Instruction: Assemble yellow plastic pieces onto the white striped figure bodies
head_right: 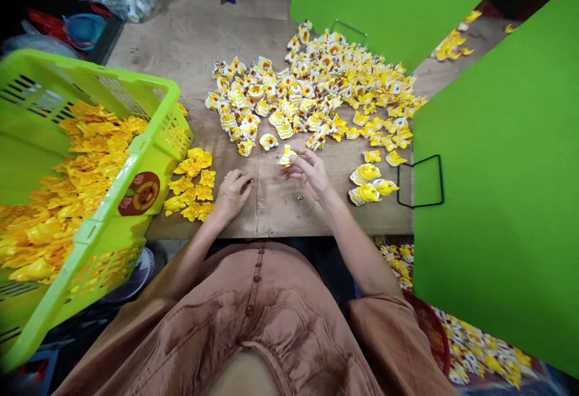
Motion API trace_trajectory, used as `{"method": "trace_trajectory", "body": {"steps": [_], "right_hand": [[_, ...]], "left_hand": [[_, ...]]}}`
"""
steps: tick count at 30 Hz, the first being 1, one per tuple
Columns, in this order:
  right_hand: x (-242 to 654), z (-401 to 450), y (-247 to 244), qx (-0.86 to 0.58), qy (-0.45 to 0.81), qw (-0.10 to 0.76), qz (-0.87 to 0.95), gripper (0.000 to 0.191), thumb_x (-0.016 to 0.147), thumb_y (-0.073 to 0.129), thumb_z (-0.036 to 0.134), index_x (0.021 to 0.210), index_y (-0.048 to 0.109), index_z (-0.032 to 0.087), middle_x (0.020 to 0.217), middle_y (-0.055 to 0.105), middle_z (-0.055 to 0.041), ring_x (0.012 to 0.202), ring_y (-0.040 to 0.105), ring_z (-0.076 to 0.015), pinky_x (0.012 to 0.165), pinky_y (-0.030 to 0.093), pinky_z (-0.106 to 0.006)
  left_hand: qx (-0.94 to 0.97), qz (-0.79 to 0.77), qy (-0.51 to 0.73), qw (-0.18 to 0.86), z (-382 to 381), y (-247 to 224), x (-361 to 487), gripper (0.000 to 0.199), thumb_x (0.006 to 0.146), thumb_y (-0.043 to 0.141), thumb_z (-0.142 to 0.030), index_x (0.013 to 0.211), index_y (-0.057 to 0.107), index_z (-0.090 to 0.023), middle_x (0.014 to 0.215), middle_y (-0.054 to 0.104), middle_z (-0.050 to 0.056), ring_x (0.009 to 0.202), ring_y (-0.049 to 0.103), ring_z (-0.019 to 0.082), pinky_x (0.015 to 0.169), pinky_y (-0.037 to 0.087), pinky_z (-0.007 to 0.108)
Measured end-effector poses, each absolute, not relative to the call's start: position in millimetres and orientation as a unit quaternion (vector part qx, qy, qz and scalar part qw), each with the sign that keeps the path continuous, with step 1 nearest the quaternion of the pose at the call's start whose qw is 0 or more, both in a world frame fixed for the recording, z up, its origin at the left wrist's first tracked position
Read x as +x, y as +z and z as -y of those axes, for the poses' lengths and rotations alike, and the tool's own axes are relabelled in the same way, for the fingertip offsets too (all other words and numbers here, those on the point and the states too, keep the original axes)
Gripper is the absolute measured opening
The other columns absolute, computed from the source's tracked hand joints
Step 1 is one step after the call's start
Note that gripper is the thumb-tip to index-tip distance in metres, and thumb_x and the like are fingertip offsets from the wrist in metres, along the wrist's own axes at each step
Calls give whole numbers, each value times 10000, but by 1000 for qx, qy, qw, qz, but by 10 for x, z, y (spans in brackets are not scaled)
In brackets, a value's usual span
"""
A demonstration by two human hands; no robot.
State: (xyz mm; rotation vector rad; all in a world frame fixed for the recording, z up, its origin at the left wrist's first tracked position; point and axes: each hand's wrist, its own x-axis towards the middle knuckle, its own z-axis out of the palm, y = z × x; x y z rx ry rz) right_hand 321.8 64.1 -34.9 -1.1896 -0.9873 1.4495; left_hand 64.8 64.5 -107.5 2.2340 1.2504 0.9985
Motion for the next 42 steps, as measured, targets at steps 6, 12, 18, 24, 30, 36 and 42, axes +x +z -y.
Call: {"method": "trace_trajectory", "body": {"steps": [6, 12, 18, 24, 30, 36, 42], "right_hand": [[3069, -296, -202, -411, 724, 472, 290, 497, 837, 820, 646, 1028, 713, 199, 1082, 837, -113, 927, 811, -245, 787, 708, -376], [2977, -208, -202, -414, 753, 453, 236, 508, 875, 777, 682, 988, 693, 194, 926, 831, -79, 756, 796, -189, 663, 690, -299], [2829, -134, -255, -523, 584, 501, 366, 587, 711, 869, 768, 824, 631, 243, 760, 739, 7, 569, 655, -150, 514, 595, -291], [2782, 11, -342, -483, 391, 410, 668, 532, 766, 899, 654, 1131, 798, 281, 1067, 769, -75, 1015, 710, -254, 918, 634, -438], [2890, -268, -462, -532, 364, 471, 602, 359, 938, 765, 508, 1227, 790, 297, 1132, 744, -76, 985, 723, -224, 910, 655, -433], [2855, -566, -425, -519, 285, 401, 699, 252, 1005, 624, 345, 1162, 801, 259, 1094, 786, -89, 988, 734, -246, 916, 636, -439], [2856, -709, -286, -530, 244, 431, 689, 276, 1043, 544, 339, 1078, 803, 249, 1038, 787, -86, 997, 729, -258, 974, 601, -456]], "left_hand": [[756, -499, 373, 199, -741, -1006, 595, 161, 955, 626, -139, 1028, 758, -196, 1031, 644, 109, 1010, 608, 279, 964, 503, 433], [662, -454, 460, 379, -465, -683, 757, 218, 947, 723, -291, 1121, 809, -190, 1077, 719, 85, 963, 688, 200, 891, 569, 336], [425, -384, 443, 690, -242, -467, 956, 491, 813, 888, -537, 1122, 832, -159, 1053, 823, 106, 933, 778, 248, 872, 637, 392], [288, -359, 406, 789, -62, -552, 760, 444, 755, 960, -429, 1075, 822, -154, 1034, 832, 96, 911, 802, 233, 815, 650, 331], [262, -416, 477, 729, 20, -542, 425, 364, 762, 948, -293, 1082, 807, -193, 1108, 835, 67, 961, 791, 176, 888, 640, 285], [281, -423, 494, 706, 19, -527, 444, 410, 726, 962, -264, 1098, 804, -192, 1098, 834, 60, 962, 781, 170, 872, 634, 256], [195, -384, 481, 764, -19, -527, 424, 251, 858, 846, -310, 1049, 758, -172, 1120, 820, 82, 1088, 797, 238, 1103, 612, 418]]}}
